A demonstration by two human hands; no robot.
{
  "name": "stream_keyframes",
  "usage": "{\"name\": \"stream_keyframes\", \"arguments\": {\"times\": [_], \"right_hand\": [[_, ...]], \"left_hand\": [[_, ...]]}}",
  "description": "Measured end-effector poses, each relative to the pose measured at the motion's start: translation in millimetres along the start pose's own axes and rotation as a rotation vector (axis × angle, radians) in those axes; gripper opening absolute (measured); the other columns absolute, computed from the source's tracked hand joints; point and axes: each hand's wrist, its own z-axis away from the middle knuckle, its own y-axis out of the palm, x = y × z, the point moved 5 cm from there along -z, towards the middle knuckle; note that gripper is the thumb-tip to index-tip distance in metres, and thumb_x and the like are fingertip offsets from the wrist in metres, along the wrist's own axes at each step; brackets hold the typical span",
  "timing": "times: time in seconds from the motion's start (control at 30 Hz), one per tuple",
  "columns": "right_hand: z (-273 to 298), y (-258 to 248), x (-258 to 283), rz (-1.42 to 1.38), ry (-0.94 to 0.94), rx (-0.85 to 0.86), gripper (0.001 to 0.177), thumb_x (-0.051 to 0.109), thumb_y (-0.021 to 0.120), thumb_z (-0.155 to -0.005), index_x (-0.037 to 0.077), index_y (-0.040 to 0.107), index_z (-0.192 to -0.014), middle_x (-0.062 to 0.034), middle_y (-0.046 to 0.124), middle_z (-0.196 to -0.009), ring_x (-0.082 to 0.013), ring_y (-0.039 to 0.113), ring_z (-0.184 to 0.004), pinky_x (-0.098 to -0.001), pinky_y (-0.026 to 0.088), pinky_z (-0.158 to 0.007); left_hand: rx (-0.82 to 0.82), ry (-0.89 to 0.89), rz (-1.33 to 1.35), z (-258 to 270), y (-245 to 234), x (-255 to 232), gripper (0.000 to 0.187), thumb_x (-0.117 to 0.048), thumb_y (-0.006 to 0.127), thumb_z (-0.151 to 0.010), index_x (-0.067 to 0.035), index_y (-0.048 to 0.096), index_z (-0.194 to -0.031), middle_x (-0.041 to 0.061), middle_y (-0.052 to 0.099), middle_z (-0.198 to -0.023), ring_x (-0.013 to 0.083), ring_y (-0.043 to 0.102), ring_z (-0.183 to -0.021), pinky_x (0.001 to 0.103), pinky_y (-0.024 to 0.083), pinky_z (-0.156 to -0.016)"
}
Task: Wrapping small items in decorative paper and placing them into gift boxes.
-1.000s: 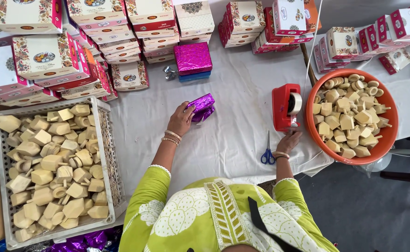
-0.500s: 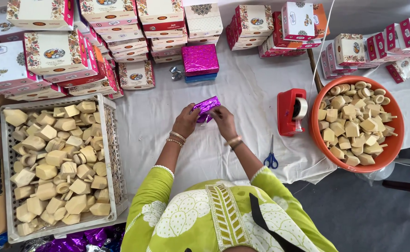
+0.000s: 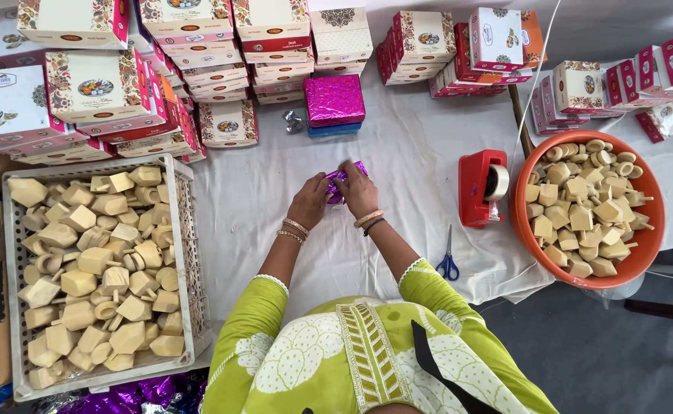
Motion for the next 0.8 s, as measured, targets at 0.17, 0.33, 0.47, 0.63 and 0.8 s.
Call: {"name": "stream_keyframes", "arguments": {"times": [0.17, 0.33, 0.47, 0.63, 0.8], "right_hand": [[-4.1, -7.7, 0.8, -0.014, 0.136, 0.023, 0.046, 0.021, 0.074, -0.087, 0.017, 0.047, -0.124, -0.0075, 0.067, -0.096, -0.0308, 0.07, -0.082, -0.0462, 0.054, -0.067], [-4.9, 5.0, -15.8, -0.016, 0.014, -0.052, 0.034, 0.013, 0.069, -0.094, 0.014, 0.047, -0.12, -0.0097, 0.068, -0.112, -0.0359, 0.069, -0.088, -0.049, 0.054, -0.069], [-13.7, 12.9, -39.2, -0.202, -0.053, -0.093, 0.028, 0.012, 0.065, -0.094, 0.011, 0.051, -0.118, -0.0101, 0.068, -0.1, -0.0286, 0.068, -0.081, -0.0425, 0.054, -0.068], [27.8, -20.9, -69.8, -0.611, 0.265, -0.325, 0.017, 0.018, 0.064, -0.099, 0.007, 0.056, -0.11, -0.0012, 0.063, -0.086, -0.009, 0.057, -0.072, -0.0293, 0.047, -0.054], [97.2, 41.6, -134.3, -0.575, 0.294, 0.167, 0.025, 0.023, 0.059, -0.104, 0.001, 0.071, -0.11, -0.0018, 0.071, -0.088, -0.0093, 0.063, -0.077, -0.0273, 0.052, -0.064]], "left_hand": [[0.016, 0.041, -0.06, -2.8, -6.6, -9.3, 0.05, -0.005, 0.073, -0.086, -0.009, 0.06, -0.135, 0.015, 0.061, -0.13, 0.0312, 0.064, -0.114, 0.039, 0.057, -0.091], [0.031, 0.041, -0.085, -7.1, -2.2, -10.9, 0.054, -0.011, 0.074, -0.087, -0.01, 0.058, -0.139, 0.015, 0.06, -0.127, 0.0305, 0.065, -0.11, 0.039, 0.058, -0.09], [0.097, -0.032, -0.117, -18.8, -1.8, -10.7, 0.046, -0.014, 0.074, -0.088, -0.009, 0.061, -0.131, 0.016, 0.061, -0.124, 0.0322, 0.065, -0.107, 0.042, 0.057, -0.085], [0.026, -0.109, 0.01, -15.0, 8.9, 25.6, 0.04, -0.018, 0.075, -0.093, -0.007, 0.059, -0.128, 0.015, 0.062, -0.118, 0.0345, 0.066, -0.102, 0.043, 0.057, -0.086], [-0.33, -0.546, 0.647, 11.8, 6.9, 68.8, 0.037, -0.021, 0.076, -0.097, -0.006, 0.055, -0.123, 0.01, 0.069, -0.11, 0.0216, 0.069, -0.091, 0.035, 0.058, -0.074]]}}
